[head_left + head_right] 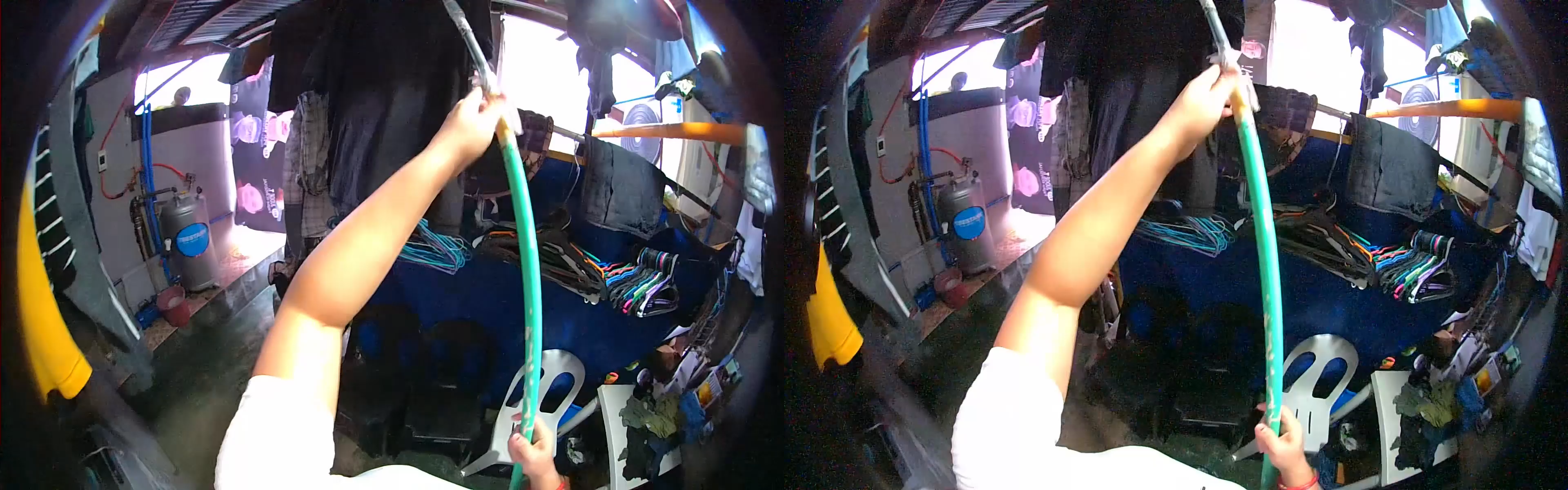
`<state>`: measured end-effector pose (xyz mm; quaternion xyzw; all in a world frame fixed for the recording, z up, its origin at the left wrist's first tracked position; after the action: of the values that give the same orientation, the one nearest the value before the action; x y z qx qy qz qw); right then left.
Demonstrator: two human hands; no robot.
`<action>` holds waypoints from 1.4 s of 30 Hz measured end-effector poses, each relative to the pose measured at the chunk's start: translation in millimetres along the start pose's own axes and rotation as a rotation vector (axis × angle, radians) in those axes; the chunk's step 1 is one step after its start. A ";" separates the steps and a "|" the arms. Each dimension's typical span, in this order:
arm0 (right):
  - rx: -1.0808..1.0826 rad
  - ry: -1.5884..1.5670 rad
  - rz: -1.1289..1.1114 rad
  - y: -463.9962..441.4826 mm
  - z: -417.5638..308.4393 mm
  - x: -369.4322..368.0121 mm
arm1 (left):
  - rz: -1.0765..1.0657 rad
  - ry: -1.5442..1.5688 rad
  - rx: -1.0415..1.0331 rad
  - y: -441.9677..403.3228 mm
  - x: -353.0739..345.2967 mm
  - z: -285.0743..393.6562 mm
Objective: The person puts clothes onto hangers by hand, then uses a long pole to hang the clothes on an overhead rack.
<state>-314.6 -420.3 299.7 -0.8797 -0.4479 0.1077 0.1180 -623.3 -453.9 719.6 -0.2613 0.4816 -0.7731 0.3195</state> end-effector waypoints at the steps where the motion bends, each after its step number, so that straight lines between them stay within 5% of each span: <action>1: 0.018 -0.055 0.009 -10.7 -12.7 -7.8 | 0.160 -0.410 -0.191 17.9 15.4 7.5; 4: 0.034 -0.143 -0.012 -41.6 -33.9 -29.0 | 0.369 -0.571 -0.467 60.1 84.4 -5.8; 8: 0.016 -0.302 0.023 -80.5 -38.4 -66.1 | 0.710 -0.773 -0.169 28.9 224.3 -151.8; 9: 0.014 -0.272 0.048 -88.7 -44.6 -80.3 | 0.678 -0.738 0.198 17.9 244.2 -183.3; 12: 0.012 -0.243 0.079 -109.7 -41.3 -113.3 | 0.142 -0.195 0.435 -30.3 235.6 -237.9; 17: 0.098 -0.153 0.100 -131.4 -46.1 -144.2 | -0.006 0.021 -0.053 -86.2 283.7 -126.5; 19: 0.151 -0.151 0.126 -134.2 -36.0 -140.2 | 0.079 0.423 0.097 -108.6 321.5 -105.8; 20: 0.162 -0.194 0.104 -138.9 -35.1 -144.8 | 0.119 0.087 -0.179 -124.7 345.4 -81.0; 23: 0.201 -0.195 0.121 -151.3 -30.7 -151.4 | 0.176 -0.290 -0.452 -189.2 368.2 -71.8; 27: 0.232 -0.190 0.164 -159.8 -14.0 -151.0 | 0.209 -0.351 -0.458 -255.8 368.9 -93.6; 29: 0.241 -0.159 0.196 -167.9 -17.0 -152.6 | 0.076 -0.158 -0.225 -262.8 330.4 -151.0; 31: 0.259 -0.048 0.235 -179.6 -33.2 -153.9 | -0.030 -0.024 -0.200 -281.8 288.4 -193.5; 33: 0.234 -0.138 0.309 -192.6 -37.1 -142.9 | 0.079 -0.206 -0.453 -272.8 269.1 -198.8; 37: 0.273 -0.044 0.362 -232.9 -64.2 -144.7 | -0.167 -0.918 0.062 -312.7 199.4 -344.5; 39: 0.238 0.036 0.434 -248.9 -74.9 -147.0 | -0.141 -0.929 0.313 -271.2 200.4 -324.3; 42: 0.225 0.223 0.466 -289.0 -83.3 -145.8 | 0.098 -0.941 -0.001 -244.2 213.0 -320.9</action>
<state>-594.4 -383.2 478.9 -0.9467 -0.2032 0.0834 0.2355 -1051.3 -346.3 834.6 -0.5604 0.2969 -0.5546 0.5388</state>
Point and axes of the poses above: each hand's wrist, its own y-axis away from the middle knuckle, its own x-axis out of the back of the hand, z = x × y, the point moved 9 cm from there along -y, towards the middle knuckle, and after that the axes turned 5 degrees about x, right-handed, at the moved point
